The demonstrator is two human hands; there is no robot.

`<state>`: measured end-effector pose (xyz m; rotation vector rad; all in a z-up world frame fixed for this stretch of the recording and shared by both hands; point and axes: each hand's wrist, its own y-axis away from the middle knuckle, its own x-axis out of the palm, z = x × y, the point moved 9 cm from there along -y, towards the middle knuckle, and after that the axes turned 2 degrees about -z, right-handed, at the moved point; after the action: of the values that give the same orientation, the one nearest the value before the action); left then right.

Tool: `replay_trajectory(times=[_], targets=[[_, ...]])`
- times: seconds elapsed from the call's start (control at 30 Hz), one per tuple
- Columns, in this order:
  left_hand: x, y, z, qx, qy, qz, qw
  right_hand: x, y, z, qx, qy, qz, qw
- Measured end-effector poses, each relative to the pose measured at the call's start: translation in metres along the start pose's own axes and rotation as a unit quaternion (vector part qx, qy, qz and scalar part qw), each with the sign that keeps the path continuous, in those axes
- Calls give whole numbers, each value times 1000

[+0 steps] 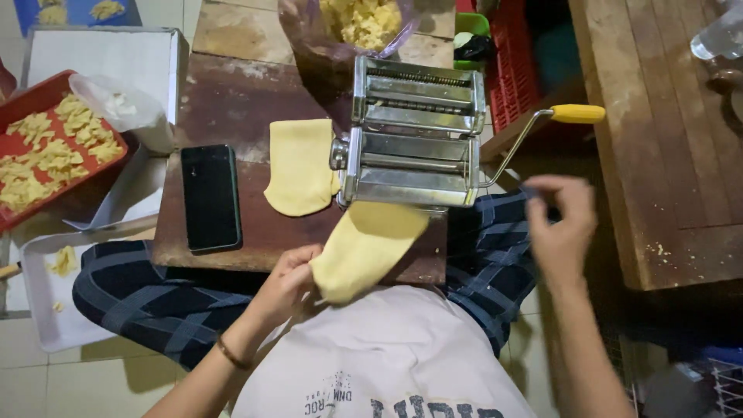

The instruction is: Rolling and folding dough using a manual pasta machine

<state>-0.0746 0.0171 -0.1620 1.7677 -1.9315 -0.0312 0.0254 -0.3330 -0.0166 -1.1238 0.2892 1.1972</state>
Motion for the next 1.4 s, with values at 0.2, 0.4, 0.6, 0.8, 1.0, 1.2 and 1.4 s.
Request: replay_trajectory(times=[0.2, 0.4, 0.6, 0.8, 1.0, 1.2, 1.4], targets=[[-25, 25, 16, 29, 187, -62, 980, 85, 60, 18, 70, -112, 151, 980], [-25, 27, -5, 130, 214, -5, 968, 127, 68, 93, 39, -114, 234, 965], [-11, 29, -67, 192, 143, -3, 971, 157, 77, 104, 56, -110, 352, 928], [-52, 48, -90, 212, 94, -58, 971, 138, 74, 57, 215, -359, 240, 876], [-76, 57, -90, 213, 81, -93, 969, 157, 105, 30, 429, -602, 262, 620], [-70, 50, -83, 187, 123, -86, 971, 131, 89, 55, 420, -585, 257, 645], [-45, 40, -89, 171, 188, -37, 966, 70, 10, 43, 332, -525, 176, 763]])
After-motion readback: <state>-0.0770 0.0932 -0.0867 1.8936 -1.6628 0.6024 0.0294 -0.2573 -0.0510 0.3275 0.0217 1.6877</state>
